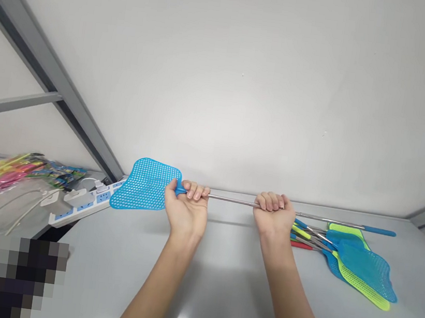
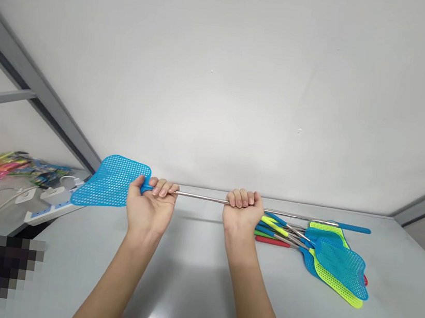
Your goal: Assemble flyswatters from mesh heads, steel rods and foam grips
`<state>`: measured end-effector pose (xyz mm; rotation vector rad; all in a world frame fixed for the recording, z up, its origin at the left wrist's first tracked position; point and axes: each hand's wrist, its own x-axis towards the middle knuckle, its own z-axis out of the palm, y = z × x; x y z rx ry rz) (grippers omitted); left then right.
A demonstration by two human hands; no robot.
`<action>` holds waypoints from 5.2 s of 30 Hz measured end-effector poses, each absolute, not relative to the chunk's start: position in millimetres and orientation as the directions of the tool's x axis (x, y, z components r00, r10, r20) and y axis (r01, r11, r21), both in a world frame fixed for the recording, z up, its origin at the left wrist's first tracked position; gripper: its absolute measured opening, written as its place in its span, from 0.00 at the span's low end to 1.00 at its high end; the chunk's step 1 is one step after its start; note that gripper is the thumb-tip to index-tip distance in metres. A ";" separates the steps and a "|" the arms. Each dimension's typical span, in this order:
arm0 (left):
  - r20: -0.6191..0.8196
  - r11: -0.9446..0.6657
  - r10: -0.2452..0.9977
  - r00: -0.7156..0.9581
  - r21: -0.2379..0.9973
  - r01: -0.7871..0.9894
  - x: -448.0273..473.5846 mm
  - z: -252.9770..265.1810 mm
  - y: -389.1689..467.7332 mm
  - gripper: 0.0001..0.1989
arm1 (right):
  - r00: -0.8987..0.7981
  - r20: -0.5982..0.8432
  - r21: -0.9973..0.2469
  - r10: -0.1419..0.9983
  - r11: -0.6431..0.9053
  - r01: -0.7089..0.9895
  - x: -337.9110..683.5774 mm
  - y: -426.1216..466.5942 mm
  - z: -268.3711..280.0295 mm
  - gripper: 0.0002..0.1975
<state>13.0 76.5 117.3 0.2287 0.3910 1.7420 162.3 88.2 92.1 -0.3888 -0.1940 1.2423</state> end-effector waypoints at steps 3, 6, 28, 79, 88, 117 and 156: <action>-0.069 -0.201 0.967 -0.246 0.384 -0.901 18.7 111.2 77.8 0.16 | 0.349 -0.048 -0.420 0.936 0.298 -0.857 161.2 87.1 91.8 0.16; -0.125 -0.243 0.942 -0.310 0.383 -0.891 23.1 107.2 75.6 0.17 | 0.374 -0.049 -0.421 0.926 0.320 -0.848 158.3 85.4 93.6 0.17; -0.107 -0.323 0.920 -0.378 0.341 -0.883 59.0 91.5 63.9 0.17 | 0.408 -0.016 -0.511 0.913 0.344 -0.788 120.4 71.0 79.3 0.17; -0.132 0.227 0.952 0.274 0.910 -0.347 28.6 -11.2 53.7 0.20 | -0.145 -0.137 -0.809 0.980 -0.195 -0.555 148.2 42.1 -12.7 0.23; -0.119 0.222 0.952 0.282 0.902 -0.370 31.5 -8.9 52.1 0.20 | -0.097 -0.101 -0.818 0.990 -0.138 -0.558 143.9 40.4 -12.3 0.23; -0.127 0.167 0.977 0.169 0.953 -0.252 44.0 -11.4 42.0 0.23 | -0.099 -0.039 -0.940 0.994 -0.070 -0.335 146.7 40.6 -4.1 0.25; -0.063 -0.107 0.943 -0.327 0.872 -0.477 25.8 -0.1 52.8 0.13 | -0.065 -0.091 -0.917 0.994 -0.109 -0.383 157.6 44.4 -4.2 0.23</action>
